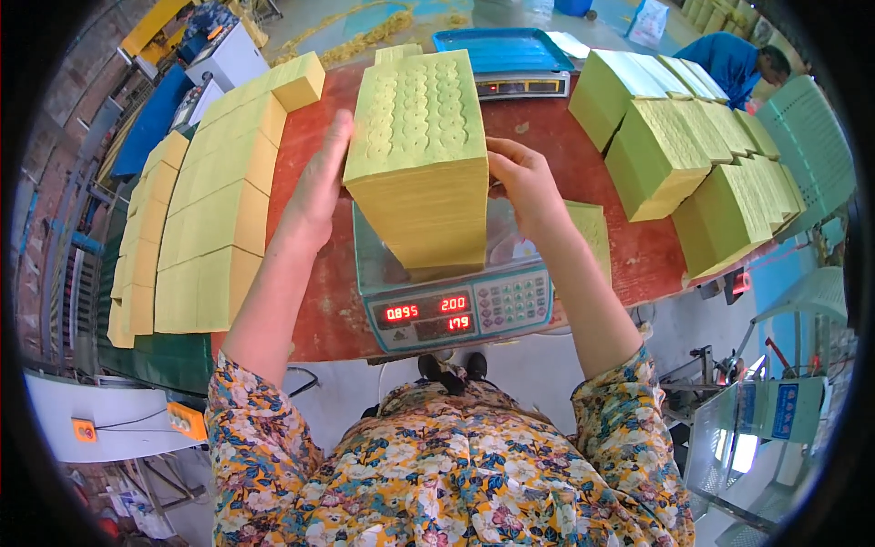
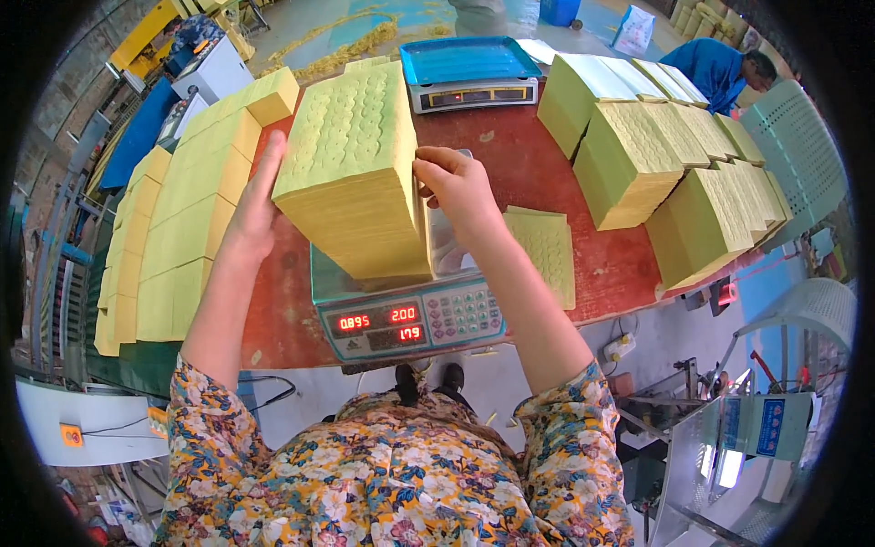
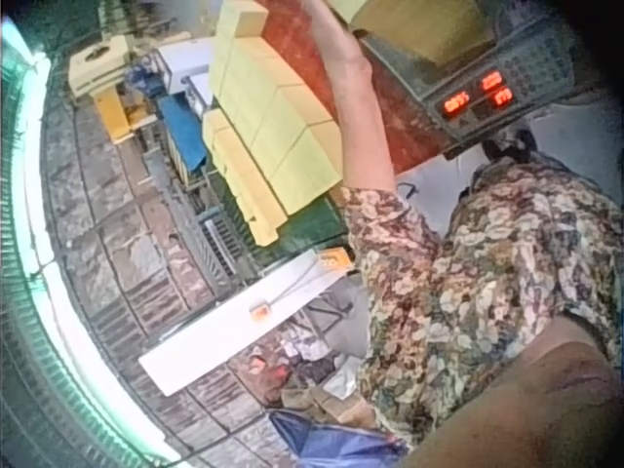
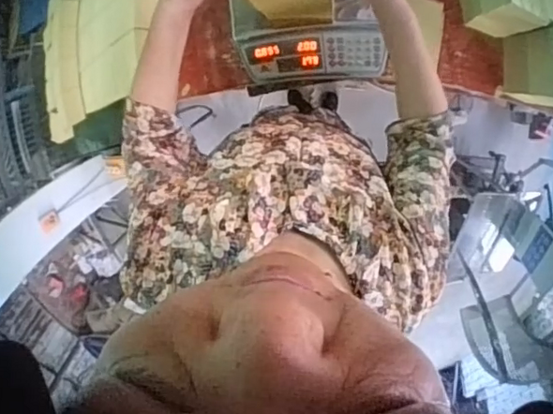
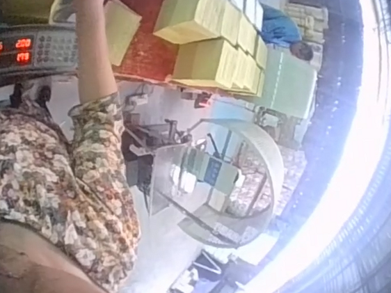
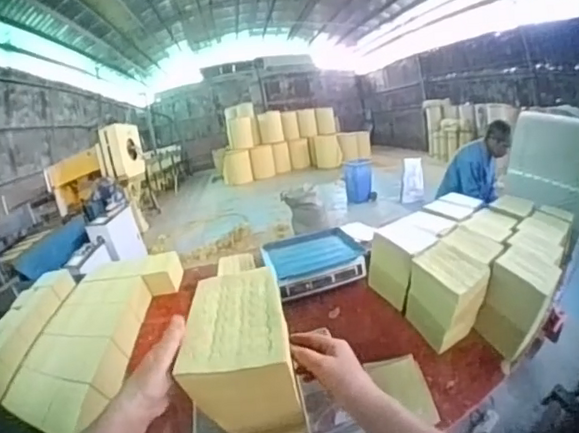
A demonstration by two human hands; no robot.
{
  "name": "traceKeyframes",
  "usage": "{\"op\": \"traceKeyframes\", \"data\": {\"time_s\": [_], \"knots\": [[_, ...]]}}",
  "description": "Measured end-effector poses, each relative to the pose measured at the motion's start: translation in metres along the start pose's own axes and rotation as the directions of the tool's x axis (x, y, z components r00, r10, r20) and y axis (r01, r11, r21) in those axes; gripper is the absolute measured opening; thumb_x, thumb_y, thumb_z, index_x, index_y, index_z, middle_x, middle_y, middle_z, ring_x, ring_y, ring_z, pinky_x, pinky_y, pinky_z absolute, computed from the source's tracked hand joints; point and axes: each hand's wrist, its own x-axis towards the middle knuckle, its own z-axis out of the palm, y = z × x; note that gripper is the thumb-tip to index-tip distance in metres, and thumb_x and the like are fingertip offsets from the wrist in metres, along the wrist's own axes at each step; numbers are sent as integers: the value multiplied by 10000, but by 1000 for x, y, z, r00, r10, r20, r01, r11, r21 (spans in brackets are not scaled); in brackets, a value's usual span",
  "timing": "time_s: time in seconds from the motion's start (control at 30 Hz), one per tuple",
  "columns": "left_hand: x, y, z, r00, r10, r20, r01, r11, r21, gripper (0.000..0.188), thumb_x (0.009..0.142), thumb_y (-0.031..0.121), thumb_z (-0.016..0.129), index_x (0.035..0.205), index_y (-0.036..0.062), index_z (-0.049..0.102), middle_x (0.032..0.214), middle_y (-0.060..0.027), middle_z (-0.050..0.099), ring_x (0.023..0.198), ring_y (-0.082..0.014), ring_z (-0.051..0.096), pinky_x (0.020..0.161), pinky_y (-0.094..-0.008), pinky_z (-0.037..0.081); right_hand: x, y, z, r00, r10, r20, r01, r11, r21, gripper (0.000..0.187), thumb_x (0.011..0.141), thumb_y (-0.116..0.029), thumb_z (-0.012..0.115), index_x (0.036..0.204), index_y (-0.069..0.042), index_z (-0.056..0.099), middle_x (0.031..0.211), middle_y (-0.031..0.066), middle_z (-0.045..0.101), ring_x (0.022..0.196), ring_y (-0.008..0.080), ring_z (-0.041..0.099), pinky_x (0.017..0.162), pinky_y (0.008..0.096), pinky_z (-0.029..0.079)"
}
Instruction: The recorder weighs stacks of yellow paper blocks on an electronic scale and organizes them on a table.
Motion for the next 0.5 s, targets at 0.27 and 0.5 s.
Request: {"op": "traceKeyframes", "data": {"time_s": [0.27, 0.5], "knots": [[-4, -89, 31, 979, 93, -180, -144, 945, -294, 624, 1030, 533, 414, 1444, 68, 447, 1343, -68, 562, 1232, -176, 528, 1041, -358, 437, 2, 40, 17, 966, -124, -227, 167, 969, 182, 543, 1051, -416, 425, 1446, -47, 477, 1352, 112, 569, 1233, 182, 525, 1044, 341, 388], [7, -116, 50, 974, 10, -225, -131, 839, -529, 547, 1032, 456, 478, 1430, 85, 424, 1320, -42, 542, 1190, -144, 540, 990, -331, 469, 23, 36, 25, 991, -131, -8, 131, 981, 144, 522, 1063, -402, 400, 1426, -38, 494, 1370, 105, 561, 1255, 185, 506, 1055, 307, 380]]}}
